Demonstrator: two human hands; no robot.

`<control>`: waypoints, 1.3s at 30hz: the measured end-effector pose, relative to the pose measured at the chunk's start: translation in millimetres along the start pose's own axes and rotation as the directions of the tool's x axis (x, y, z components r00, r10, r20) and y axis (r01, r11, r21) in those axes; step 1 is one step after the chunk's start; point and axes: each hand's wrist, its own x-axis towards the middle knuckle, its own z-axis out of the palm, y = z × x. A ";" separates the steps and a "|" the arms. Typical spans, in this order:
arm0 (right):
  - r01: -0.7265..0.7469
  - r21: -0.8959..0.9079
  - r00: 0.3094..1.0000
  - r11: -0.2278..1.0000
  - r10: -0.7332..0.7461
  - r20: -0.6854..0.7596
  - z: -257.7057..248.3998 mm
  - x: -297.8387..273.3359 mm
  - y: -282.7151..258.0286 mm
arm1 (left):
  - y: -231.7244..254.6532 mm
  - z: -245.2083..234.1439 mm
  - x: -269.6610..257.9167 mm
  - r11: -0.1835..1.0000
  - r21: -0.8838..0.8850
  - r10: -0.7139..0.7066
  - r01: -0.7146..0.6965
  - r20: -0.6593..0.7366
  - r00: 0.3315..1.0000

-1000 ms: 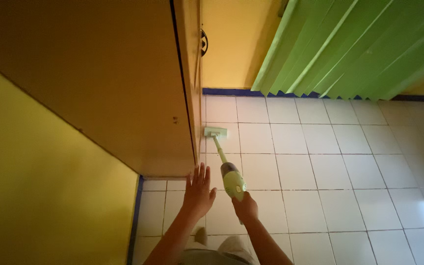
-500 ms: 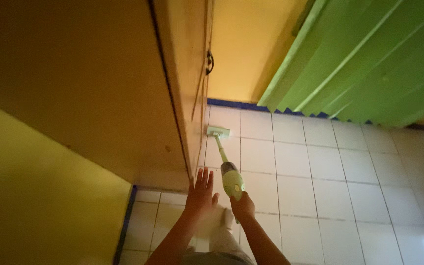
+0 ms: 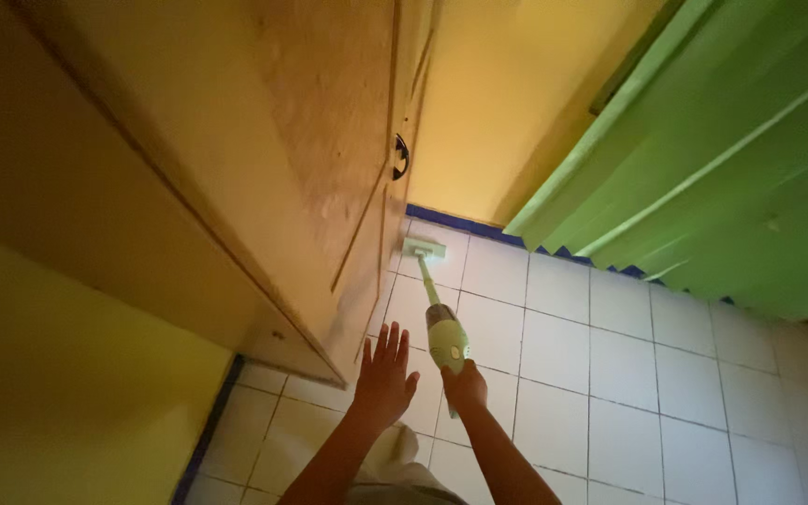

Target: The person vacuums the tiled floor in a hallway and a room using a light green handheld vacuum.

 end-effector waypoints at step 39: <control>-0.149 0.021 0.989 0.989 0.149 -0.019 -8.7 -48.3 -7.0 | -37.8 -22.7 61.3 0.983 0.008 0.177 -0.184 0.247 0.953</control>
